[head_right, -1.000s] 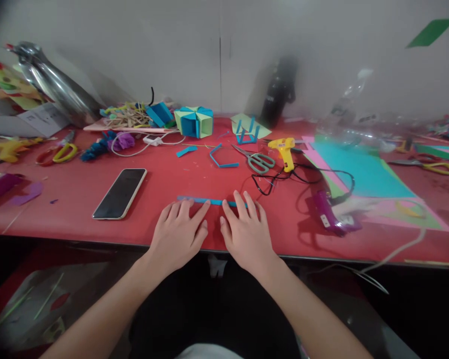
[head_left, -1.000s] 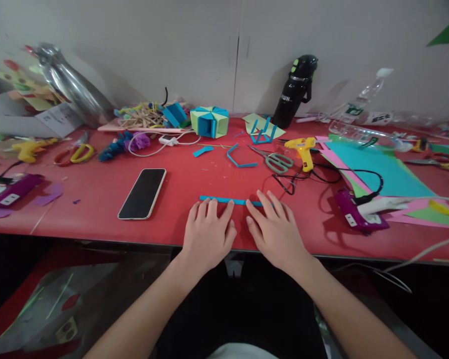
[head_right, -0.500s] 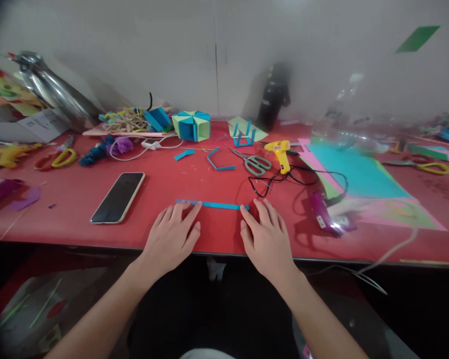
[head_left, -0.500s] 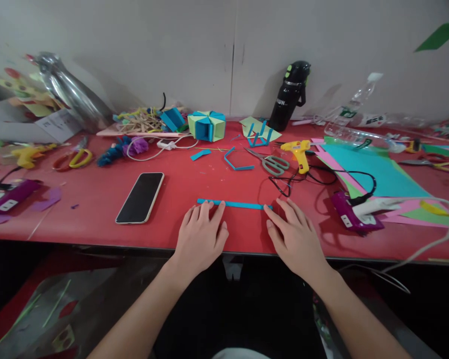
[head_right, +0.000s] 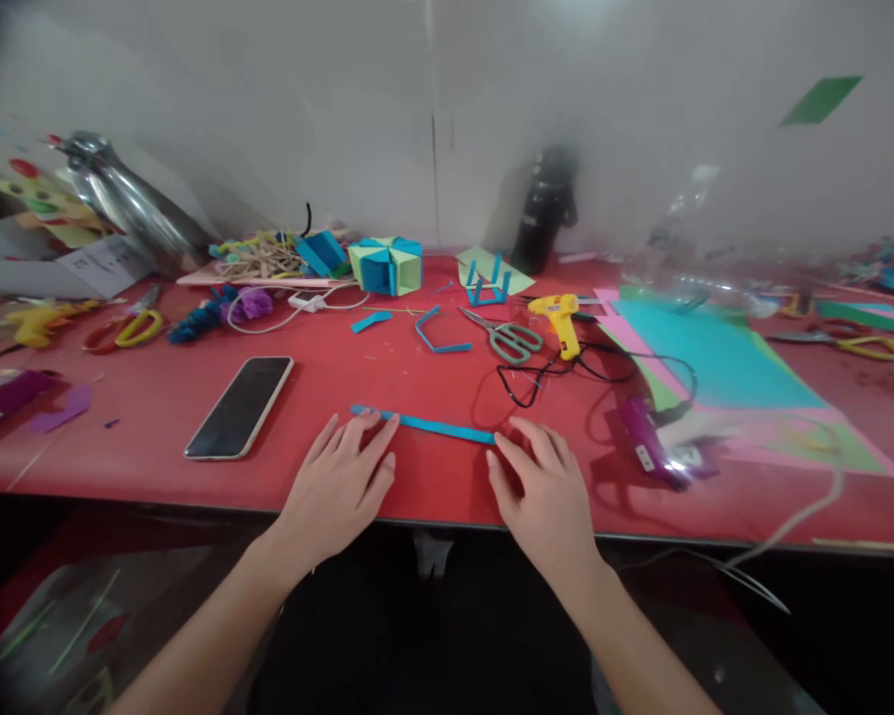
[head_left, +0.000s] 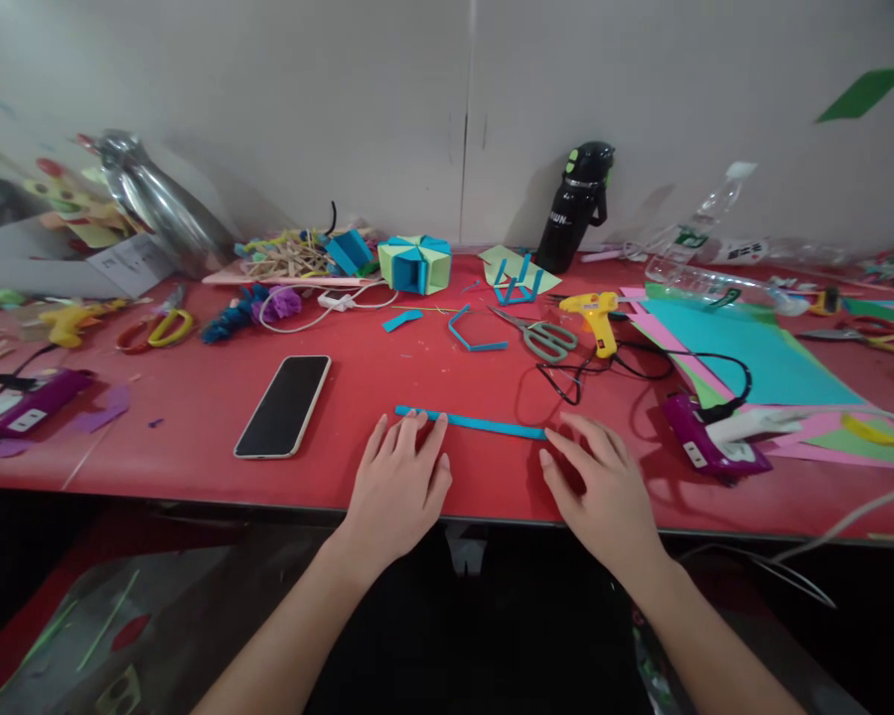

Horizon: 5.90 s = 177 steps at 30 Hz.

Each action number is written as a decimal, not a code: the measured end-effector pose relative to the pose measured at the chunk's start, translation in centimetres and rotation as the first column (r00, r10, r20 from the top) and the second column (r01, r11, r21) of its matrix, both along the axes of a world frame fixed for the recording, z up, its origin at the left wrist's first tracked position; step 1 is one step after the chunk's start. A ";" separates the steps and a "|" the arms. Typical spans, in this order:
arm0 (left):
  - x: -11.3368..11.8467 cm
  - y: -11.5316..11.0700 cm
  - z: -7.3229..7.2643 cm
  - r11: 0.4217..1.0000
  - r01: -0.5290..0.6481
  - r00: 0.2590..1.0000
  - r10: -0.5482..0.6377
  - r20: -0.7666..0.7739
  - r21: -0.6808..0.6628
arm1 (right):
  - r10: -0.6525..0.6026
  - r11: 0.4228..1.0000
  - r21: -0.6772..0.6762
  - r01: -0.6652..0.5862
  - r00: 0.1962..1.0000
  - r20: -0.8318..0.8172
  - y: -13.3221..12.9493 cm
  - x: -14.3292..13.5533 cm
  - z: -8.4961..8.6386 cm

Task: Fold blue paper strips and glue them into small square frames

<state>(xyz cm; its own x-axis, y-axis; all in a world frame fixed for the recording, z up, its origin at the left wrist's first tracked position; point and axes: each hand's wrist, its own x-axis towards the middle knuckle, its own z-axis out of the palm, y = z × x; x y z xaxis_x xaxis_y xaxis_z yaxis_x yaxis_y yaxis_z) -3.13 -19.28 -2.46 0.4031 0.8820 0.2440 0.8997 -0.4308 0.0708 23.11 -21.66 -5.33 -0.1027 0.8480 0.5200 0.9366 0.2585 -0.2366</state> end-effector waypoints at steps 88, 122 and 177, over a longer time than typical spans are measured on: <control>2.0 15.5 2.7 0.867 0.378 0.097 0.312 0.945 -0.325 | -0.196 0.655 -0.359 -0.665 0.309 -0.931 12.8 -5.6 4.1; 1.6 16.2 2.8 0.948 0.228 -0.064 0.242 0.968 -0.222 | -0.141 0.662 -0.362 -0.656 0.366 -0.920 12.6 -5.6 4.1; 2.1 16.1 2.4 0.908 0.365 -0.073 0.246 0.966 -0.204 | -0.062 0.705 -0.324 -0.631 0.400 -0.914 12.5 -5.4 3.9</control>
